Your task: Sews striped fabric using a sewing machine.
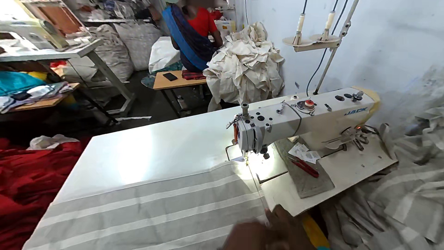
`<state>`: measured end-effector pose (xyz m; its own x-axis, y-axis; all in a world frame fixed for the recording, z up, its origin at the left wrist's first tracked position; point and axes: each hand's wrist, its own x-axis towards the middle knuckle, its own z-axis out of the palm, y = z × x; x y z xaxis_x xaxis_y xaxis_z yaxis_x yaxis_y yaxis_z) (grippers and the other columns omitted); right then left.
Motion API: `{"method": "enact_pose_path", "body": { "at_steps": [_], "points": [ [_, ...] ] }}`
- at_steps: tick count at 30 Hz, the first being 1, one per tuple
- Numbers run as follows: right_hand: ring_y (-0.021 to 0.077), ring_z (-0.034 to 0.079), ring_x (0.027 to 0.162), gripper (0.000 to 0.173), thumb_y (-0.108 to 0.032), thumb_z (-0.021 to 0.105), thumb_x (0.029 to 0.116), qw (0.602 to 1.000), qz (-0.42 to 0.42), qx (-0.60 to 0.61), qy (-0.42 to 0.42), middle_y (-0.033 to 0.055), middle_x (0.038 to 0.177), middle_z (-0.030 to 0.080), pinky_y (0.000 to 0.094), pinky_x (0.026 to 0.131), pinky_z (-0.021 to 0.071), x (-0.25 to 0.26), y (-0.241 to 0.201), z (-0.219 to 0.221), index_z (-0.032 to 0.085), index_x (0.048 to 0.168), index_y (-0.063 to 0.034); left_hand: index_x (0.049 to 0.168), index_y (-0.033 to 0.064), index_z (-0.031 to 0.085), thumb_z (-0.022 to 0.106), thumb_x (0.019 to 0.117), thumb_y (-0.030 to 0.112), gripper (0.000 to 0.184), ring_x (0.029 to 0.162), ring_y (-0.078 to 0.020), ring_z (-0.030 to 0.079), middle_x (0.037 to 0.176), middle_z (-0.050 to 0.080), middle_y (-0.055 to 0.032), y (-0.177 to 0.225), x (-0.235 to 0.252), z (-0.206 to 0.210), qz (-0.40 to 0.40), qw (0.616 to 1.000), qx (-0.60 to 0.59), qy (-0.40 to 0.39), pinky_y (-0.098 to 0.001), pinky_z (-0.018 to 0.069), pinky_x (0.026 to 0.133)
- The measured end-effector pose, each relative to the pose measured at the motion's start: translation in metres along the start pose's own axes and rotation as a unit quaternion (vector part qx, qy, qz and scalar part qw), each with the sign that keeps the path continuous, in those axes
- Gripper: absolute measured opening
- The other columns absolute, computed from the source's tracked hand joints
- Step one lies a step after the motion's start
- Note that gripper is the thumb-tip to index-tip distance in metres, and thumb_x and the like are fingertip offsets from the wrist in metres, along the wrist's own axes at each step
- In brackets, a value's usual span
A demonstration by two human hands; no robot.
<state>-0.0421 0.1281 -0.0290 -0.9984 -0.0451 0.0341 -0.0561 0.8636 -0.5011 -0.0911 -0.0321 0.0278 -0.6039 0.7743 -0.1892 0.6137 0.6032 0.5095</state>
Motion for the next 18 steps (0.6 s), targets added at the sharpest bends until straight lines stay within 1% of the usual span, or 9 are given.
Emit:
{"method": "enact_pose_path", "body": {
  "at_steps": [1,3,5,7,9,11,13,15,18],
  "points": [
    [0.0368,0.072,0.088,0.026,-0.007,0.061,0.0960,1.000,0.013,0.007,-0.010,0.0229,0.104,0.069,0.0503,0.072,0.0607,-0.012,-0.003,-0.002,0.072,0.118,0.0007,0.104,0.0108,0.077,0.056,0.1016,0.050,0.044,0.091,-0.0343,0.074,0.095,0.076,-0.0138,-0.017,0.020,-0.012,-0.026,0.997,-0.014,0.068,-0.0591,0.0582,0.078],
    [0.0375,0.072,0.084,0.029,-0.005,0.060,0.0955,0.999,0.009,-0.015,-0.033,0.0233,0.102,0.069,0.0501,0.070,0.0609,-0.025,-0.006,-0.004,0.073,0.121,0.0015,0.119,0.0115,0.075,0.062,0.0966,0.054,0.050,0.118,-0.0351,0.066,0.122,0.072,-0.0137,-0.049,0.062,-0.016,-0.121,0.975,0.006,0.187,-0.0586,0.0510,0.099],
    [0.0379,0.072,0.085,0.027,-0.006,0.059,0.0974,0.996,0.002,-0.016,-0.082,0.0232,0.102,0.069,0.0515,0.072,0.0605,-0.026,0.003,-0.017,0.074,0.119,-0.0001,0.129,0.0093,0.070,0.066,0.0839,0.070,0.076,0.144,-0.0394,0.044,0.148,0.058,-0.0139,-0.080,0.092,0.014,-0.153,0.946,0.058,0.281,-0.0637,0.0266,0.119],
    [0.0350,0.073,0.088,0.021,-0.013,0.064,0.0961,0.998,-0.025,-0.014,-0.055,0.0196,0.099,0.073,0.0516,0.077,0.0603,-0.016,0.042,-0.040,0.079,0.107,-0.0046,0.125,0.0112,0.073,0.054,0.0795,0.084,0.088,0.144,-0.0393,0.045,0.149,0.058,-0.0105,-0.092,0.101,0.043,-0.147,0.912,0.110,0.368,-0.0654,0.0250,0.120],
    [0.0359,0.072,0.096,0.022,-0.017,0.064,0.0980,0.999,0.033,-0.027,0.035,0.0209,0.107,0.072,0.0540,0.085,0.0587,0.007,0.092,-0.077,0.076,0.107,-0.0005,0.131,0.0155,0.070,0.046,0.0828,0.086,0.089,0.145,-0.0361,0.046,0.150,0.058,-0.0054,-0.092,0.098,0.049,-0.145,0.905,0.131,0.378,-0.0639,0.0261,0.120],
    [0.0415,0.066,0.114,0.031,-0.020,0.063,0.1004,0.974,0.082,-0.130,0.168,0.0226,0.127,0.066,0.0599,0.092,0.0554,0.033,0.146,-0.108,0.070,0.125,-0.0011,0.135,0.0220,0.069,0.041,0.0866,0.084,0.084,0.147,-0.0350,0.043,0.152,0.056,0.0001,-0.092,0.095,0.048,-0.144,0.913,0.143,0.353,-0.0650,0.0240,0.120],
    [0.0461,0.050,0.137,0.042,-0.008,0.058,0.0993,0.946,0.063,-0.201,0.246,0.0226,0.147,0.054,0.0651,0.106,0.0457,0.054,0.208,-0.114,0.059,0.141,-0.0002,0.135,0.0246,0.069,0.039,0.0870,0.085,0.083,0.147,-0.0339,0.043,0.151,0.057,0.0020,-0.094,0.098,0.045,-0.143,0.915,0.153,0.344,-0.0648,0.0238,0.120],
    [0.0426,0.051,0.139,0.045,0.002,0.052,0.0947,0.937,0.028,-0.208,0.281,0.0184,0.146,0.059,0.0625,0.109,0.0444,0.061,0.249,-0.101,0.063,0.138,-0.0022,0.136,0.0255,0.068,0.037,0.0870,0.085,0.083,0.149,-0.0328,0.041,0.153,0.055,0.0029,-0.096,0.098,0.043,-0.150,0.918,0.160,0.330,-0.0636,0.0228,0.121],
    [0.0431,0.057,0.130,0.038,0.000,0.049,0.0950,0.928,0.003,-0.194,0.317,0.0168,0.133,0.067,0.0626,0.103,0.0476,0.063,0.262,-0.088,0.072,0.125,-0.0030,0.138,0.0272,0.066,0.039,0.0854,0.086,0.084,0.151,-0.0333,0.036,0.156,0.052,0.0034,-0.089,0.094,0.041,-0.166,0.931,0.149,0.290,-0.0642,0.0190,0.122]
  ]
}}
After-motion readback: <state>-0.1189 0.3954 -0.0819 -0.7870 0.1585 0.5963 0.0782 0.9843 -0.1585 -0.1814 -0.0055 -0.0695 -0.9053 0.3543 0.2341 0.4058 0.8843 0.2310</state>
